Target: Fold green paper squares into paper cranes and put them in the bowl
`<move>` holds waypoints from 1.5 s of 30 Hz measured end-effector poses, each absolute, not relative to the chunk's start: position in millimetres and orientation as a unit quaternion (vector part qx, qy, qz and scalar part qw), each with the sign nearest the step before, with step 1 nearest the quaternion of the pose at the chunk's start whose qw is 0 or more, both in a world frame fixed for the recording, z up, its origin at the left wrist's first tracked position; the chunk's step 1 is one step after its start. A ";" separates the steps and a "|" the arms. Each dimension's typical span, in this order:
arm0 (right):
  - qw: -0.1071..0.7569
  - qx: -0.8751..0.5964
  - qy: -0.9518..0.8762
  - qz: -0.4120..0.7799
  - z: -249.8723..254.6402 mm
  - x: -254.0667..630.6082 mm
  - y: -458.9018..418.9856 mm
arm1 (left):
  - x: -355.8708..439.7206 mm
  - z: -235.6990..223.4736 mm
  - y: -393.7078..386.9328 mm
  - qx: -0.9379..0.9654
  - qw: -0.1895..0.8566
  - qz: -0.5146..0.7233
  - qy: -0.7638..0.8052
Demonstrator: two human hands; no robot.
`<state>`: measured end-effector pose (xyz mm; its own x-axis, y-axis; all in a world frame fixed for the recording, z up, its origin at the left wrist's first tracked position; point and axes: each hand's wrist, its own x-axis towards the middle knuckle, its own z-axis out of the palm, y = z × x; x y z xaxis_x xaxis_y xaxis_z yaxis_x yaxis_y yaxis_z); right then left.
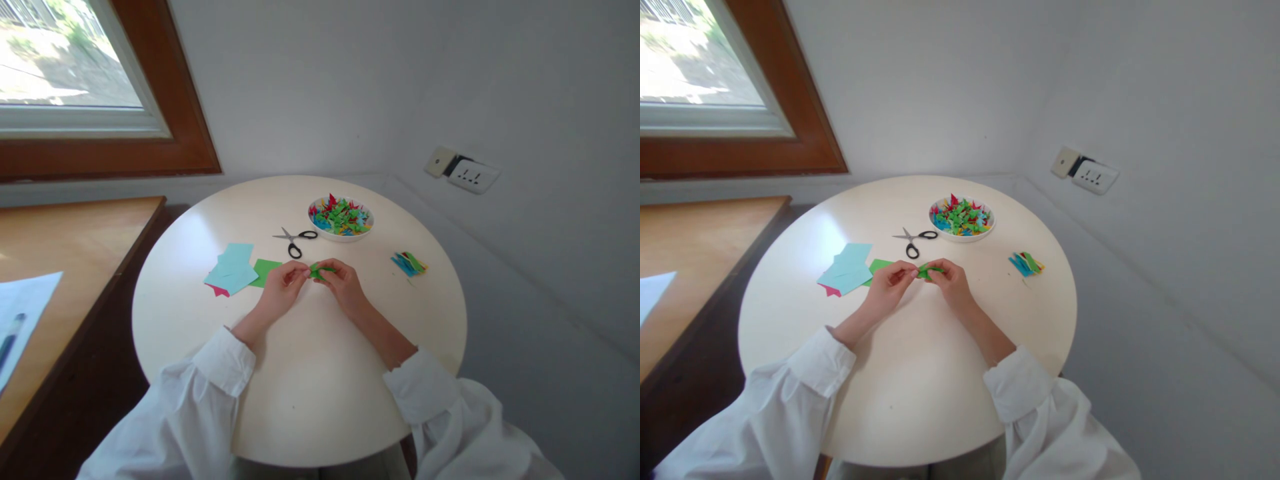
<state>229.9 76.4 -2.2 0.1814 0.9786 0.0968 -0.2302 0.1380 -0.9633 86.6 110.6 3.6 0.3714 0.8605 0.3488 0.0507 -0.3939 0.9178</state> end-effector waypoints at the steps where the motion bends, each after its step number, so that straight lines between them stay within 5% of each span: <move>1: 0.630 -0.454 -0.435 0.456 -2.3 229.9 76.6 | 87.4 3.0 110.7 0.685 0.458 0.461 0.327; 6: 0.641 -0.488 -0.483 0.343 -1.3 229.0 76.2 | 89.4 2.4 111.1 0.652 0.495 0.461 0.341; 21: 0.611 -0.488 -0.474 0.405 -4.0 228.5 75.9 | 86.6 3.1 112.6 0.711 0.425 0.426 0.364; 45: 0.591 -0.563 -0.510 0.272 -5.5 225.5 76.7 | 89.8 -0.3 114.6 0.644 0.514 0.423 0.377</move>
<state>225.5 76.7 -5.5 0.3328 0.8953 0.2961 0.2534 0.2176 -0.9426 89.8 114.6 -0.3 0.3585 0.9201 0.1580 0.0509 -0.1883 0.9808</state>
